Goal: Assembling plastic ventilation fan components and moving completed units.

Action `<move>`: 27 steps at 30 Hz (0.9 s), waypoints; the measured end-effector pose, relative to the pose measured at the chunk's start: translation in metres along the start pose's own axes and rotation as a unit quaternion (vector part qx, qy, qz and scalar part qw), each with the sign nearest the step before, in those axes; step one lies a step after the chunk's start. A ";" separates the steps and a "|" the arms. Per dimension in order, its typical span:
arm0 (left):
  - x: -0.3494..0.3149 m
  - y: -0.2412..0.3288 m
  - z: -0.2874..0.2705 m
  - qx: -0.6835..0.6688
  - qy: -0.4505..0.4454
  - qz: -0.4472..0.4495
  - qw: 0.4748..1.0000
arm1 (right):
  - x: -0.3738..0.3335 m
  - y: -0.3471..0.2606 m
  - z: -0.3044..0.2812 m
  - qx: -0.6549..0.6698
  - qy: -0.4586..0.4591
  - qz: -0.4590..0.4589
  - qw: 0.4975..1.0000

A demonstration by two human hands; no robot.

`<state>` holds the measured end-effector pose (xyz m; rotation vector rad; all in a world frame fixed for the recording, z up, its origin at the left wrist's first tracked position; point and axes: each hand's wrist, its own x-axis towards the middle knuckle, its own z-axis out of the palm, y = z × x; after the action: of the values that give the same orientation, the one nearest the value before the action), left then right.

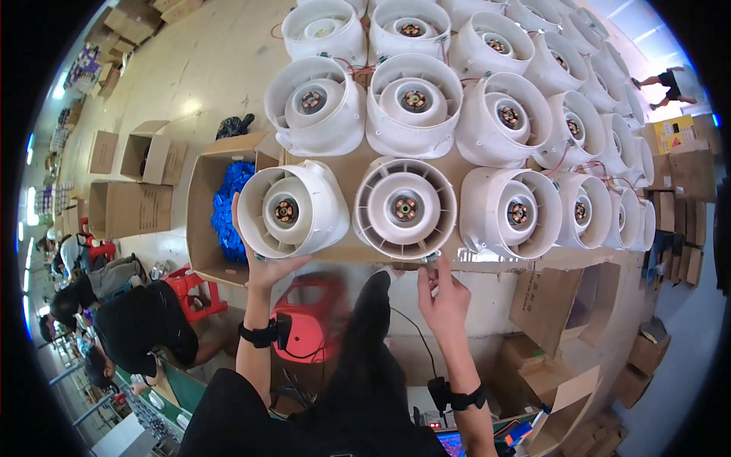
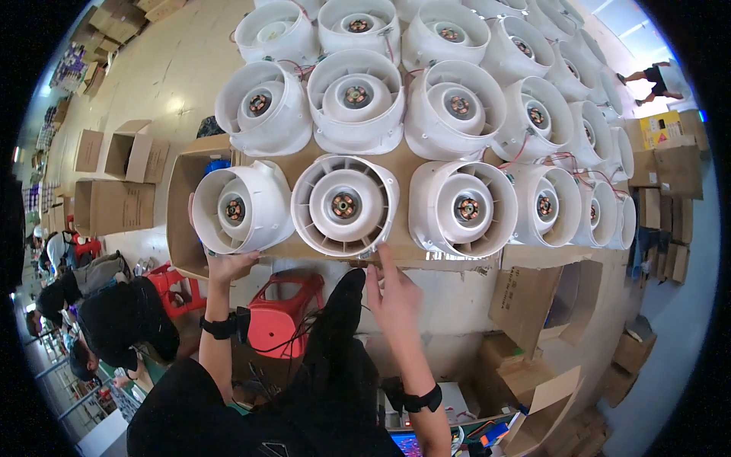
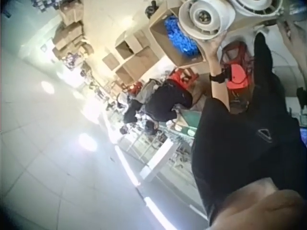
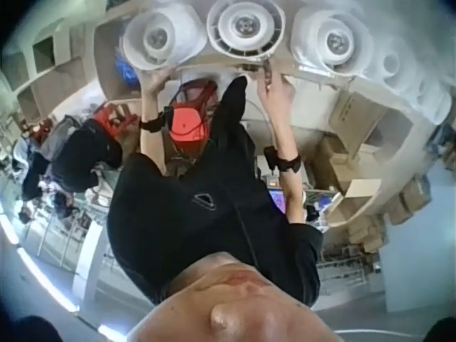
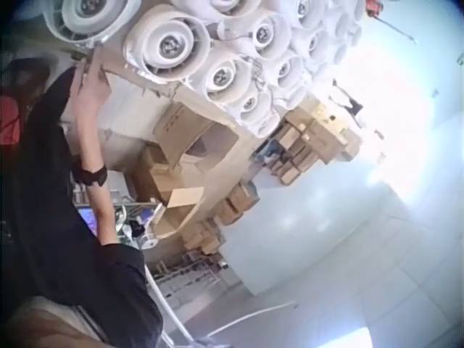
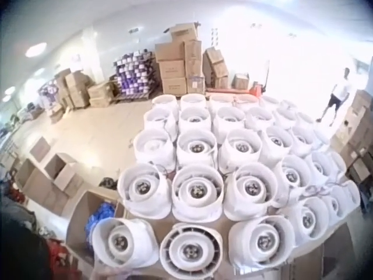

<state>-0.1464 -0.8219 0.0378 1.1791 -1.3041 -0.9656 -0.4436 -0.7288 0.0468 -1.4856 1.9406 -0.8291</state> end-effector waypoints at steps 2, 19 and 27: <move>0.000 -0.003 -0.008 0.018 0.003 0.015 1.000 | -0.009 0.005 0.001 -0.031 -0.014 -0.013 0.999; -0.034 -0.029 -0.042 0.079 -0.039 -0.057 0.994 | -0.004 -0.016 0.027 0.537 -0.067 0.267 0.797; -0.008 0.007 -0.016 0.105 -0.051 0.035 0.992 | -0.019 -0.022 0.024 0.541 -0.017 0.291 0.789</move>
<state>-0.1316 -0.8117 0.0446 1.2480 -1.5493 -0.8631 -0.4080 -0.7183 0.0488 -0.1872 1.2848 -1.2521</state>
